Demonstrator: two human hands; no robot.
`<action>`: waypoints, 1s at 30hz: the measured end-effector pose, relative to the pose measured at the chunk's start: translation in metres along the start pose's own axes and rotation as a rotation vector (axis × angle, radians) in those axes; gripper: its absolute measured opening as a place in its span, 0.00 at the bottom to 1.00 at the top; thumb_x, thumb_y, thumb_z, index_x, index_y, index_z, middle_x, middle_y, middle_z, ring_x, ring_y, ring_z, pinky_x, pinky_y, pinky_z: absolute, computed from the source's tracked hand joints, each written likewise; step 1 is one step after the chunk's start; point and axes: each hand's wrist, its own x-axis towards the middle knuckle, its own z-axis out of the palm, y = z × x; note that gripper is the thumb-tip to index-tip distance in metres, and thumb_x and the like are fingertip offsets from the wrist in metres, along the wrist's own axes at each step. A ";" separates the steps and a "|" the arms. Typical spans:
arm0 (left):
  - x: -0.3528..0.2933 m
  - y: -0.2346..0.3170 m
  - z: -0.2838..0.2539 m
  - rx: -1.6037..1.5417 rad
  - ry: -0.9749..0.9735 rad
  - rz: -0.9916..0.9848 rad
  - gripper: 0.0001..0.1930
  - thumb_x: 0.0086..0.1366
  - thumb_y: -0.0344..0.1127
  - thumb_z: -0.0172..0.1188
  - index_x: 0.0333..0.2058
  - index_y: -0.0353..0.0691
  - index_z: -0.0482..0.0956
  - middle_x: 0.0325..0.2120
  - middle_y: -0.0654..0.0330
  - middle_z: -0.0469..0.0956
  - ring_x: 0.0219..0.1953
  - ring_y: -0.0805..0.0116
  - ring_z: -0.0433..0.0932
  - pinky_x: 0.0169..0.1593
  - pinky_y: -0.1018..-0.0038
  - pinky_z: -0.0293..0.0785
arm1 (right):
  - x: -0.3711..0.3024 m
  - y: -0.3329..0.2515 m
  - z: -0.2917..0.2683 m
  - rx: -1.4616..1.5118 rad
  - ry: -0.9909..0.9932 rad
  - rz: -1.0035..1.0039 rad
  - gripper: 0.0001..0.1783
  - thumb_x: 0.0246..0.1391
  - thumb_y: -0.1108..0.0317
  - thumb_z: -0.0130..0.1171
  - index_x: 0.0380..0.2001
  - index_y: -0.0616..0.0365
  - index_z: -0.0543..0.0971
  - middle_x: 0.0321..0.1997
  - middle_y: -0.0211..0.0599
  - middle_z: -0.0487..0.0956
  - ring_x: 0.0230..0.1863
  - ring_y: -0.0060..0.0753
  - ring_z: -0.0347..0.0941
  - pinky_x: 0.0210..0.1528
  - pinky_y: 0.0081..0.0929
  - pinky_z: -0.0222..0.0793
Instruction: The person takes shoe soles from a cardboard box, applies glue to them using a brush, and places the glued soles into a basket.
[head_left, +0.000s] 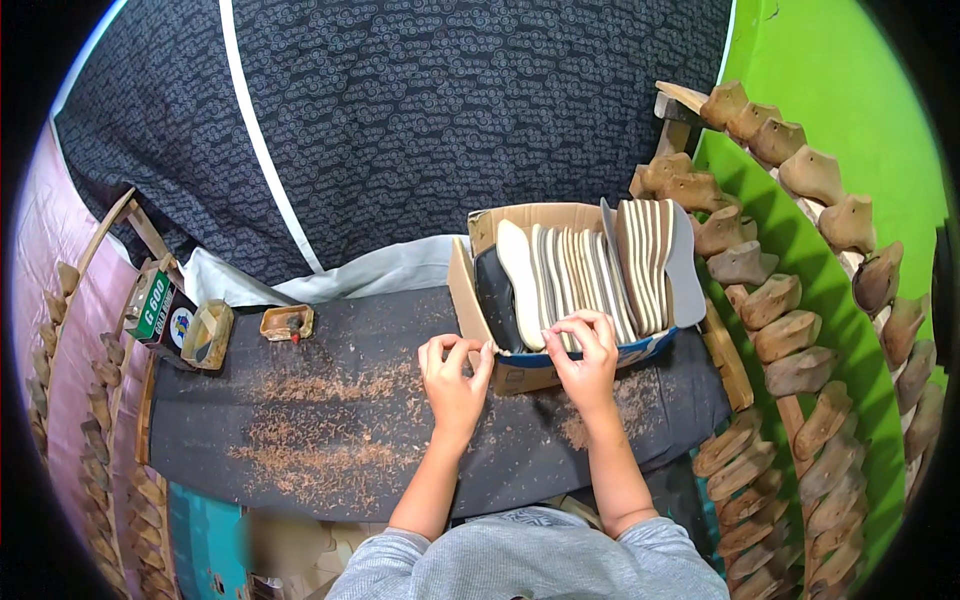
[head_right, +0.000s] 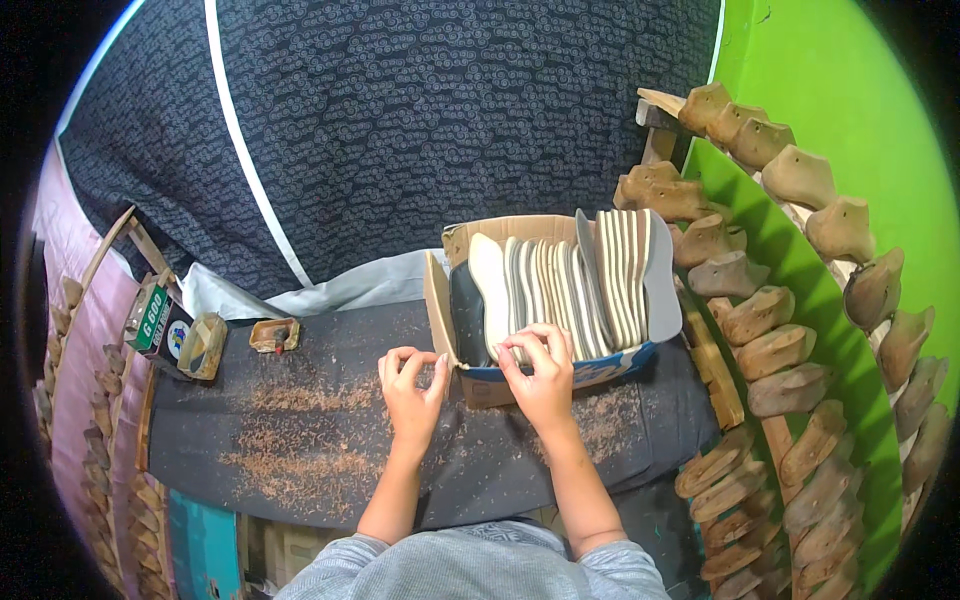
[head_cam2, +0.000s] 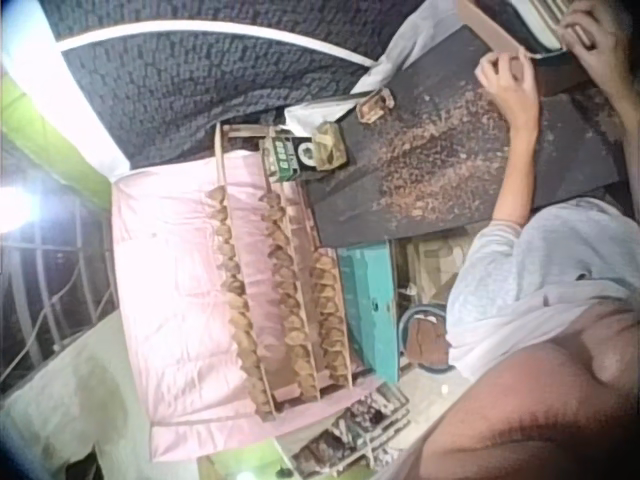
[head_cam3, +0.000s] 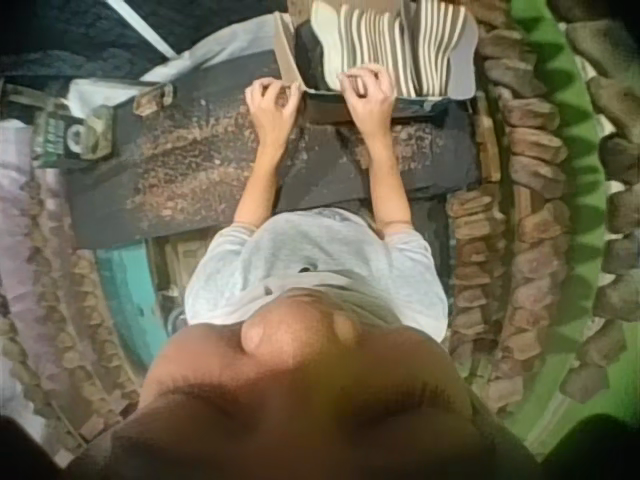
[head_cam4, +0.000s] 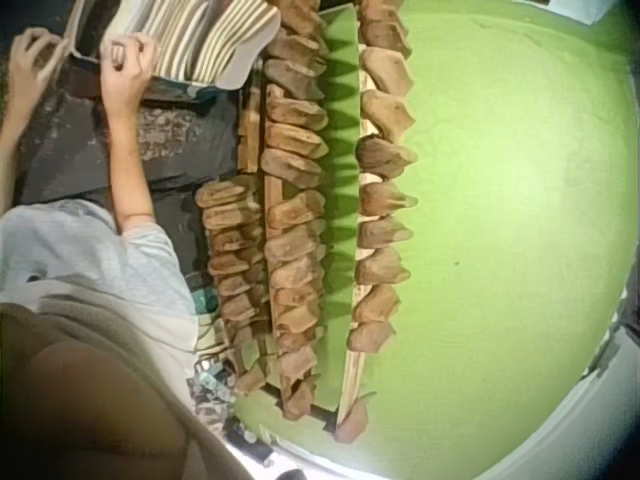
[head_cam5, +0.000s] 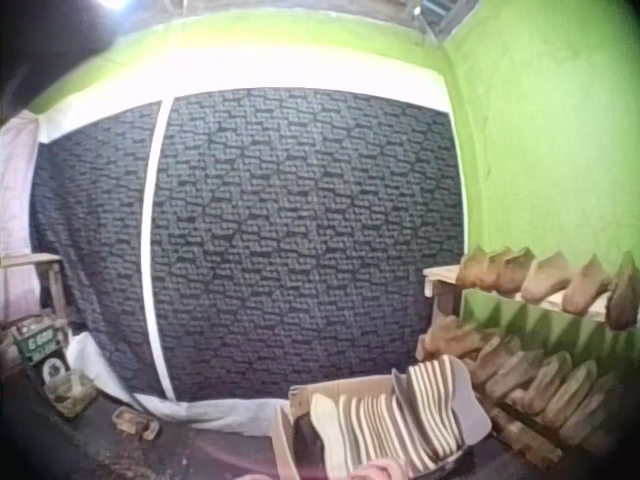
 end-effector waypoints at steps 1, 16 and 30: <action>0.002 0.001 0.004 -0.002 0.004 0.001 0.06 0.50 0.32 0.66 0.25 0.39 0.79 0.28 0.58 0.71 0.36 0.60 0.68 0.40 0.66 0.66 | 0.005 0.004 0.001 -0.040 -0.031 -0.010 0.07 0.42 0.71 0.66 0.25 0.55 0.78 0.33 0.34 0.73 0.38 0.39 0.67 0.41 0.34 0.64; 0.019 0.033 0.058 -0.086 -0.019 0.086 0.04 0.51 0.30 0.65 0.25 0.40 0.78 0.26 0.59 0.70 0.33 0.60 0.69 0.39 0.67 0.66 | 0.040 0.080 -0.025 -0.329 -0.070 0.144 0.05 0.45 0.72 0.61 0.29 0.55 0.77 0.33 0.38 0.73 0.40 0.45 0.69 0.43 0.39 0.66; 0.016 0.047 0.081 -0.010 -0.068 0.148 0.05 0.50 0.31 0.65 0.25 0.42 0.78 0.27 0.59 0.71 0.35 0.60 0.70 0.40 0.65 0.67 | 0.036 0.099 -0.045 -0.396 -0.029 0.233 0.06 0.45 0.74 0.60 0.29 0.56 0.77 0.33 0.38 0.76 0.37 0.44 0.72 0.40 0.37 0.68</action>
